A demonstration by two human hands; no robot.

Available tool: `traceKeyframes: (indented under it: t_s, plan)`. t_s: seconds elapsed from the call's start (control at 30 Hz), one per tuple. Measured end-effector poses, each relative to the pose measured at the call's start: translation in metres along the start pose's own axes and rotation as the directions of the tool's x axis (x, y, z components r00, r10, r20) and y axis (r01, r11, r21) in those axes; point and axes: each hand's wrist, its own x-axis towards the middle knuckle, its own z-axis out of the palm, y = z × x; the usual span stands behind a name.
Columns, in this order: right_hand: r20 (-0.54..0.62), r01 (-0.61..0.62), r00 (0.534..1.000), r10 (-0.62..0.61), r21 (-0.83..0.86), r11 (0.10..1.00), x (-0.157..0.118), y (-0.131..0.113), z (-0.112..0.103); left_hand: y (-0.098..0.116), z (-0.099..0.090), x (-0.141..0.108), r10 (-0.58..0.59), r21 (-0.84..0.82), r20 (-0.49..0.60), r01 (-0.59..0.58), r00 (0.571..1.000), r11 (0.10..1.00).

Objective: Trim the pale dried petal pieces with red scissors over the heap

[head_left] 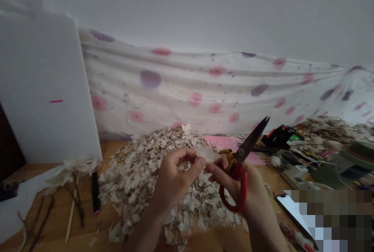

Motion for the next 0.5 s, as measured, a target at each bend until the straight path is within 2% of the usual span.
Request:
traceKeyframes:
  t_s: [0.1,0.2,0.27,0.37,0.5]
  plan:
    - [0.051,0.024,0.998,-0.028,0.076,0.997,-0.002,0.005,0.001,0.001,0.001,0.0,-0.006,-0.056,-0.079,0.002,0.997,0.998]
    - [0.091,0.109,0.987,-0.133,0.227,0.968,-0.001,0.014,0.005,0.004,-0.001,0.001,0.004,-0.114,-0.203,-0.027,0.979,0.993]
    - [0.095,0.167,0.976,-0.198,0.263,0.95,0.002,0.021,0.008,0.006,-0.003,0.001,0.017,-0.143,-0.266,-0.057,0.964,0.988]
    - [0.209,0.196,0.952,-0.224,0.145,0.97,0.002,0.029,0.012,0.009,-0.007,-0.001,0.046,-0.156,-0.294,-0.095,0.955,0.983]
    - [0.388,0.264,0.892,-0.231,-0.033,0.964,-0.008,0.038,0.017,0.017,-0.011,-0.007,0.085,-0.112,-0.312,-0.125,0.946,0.986]
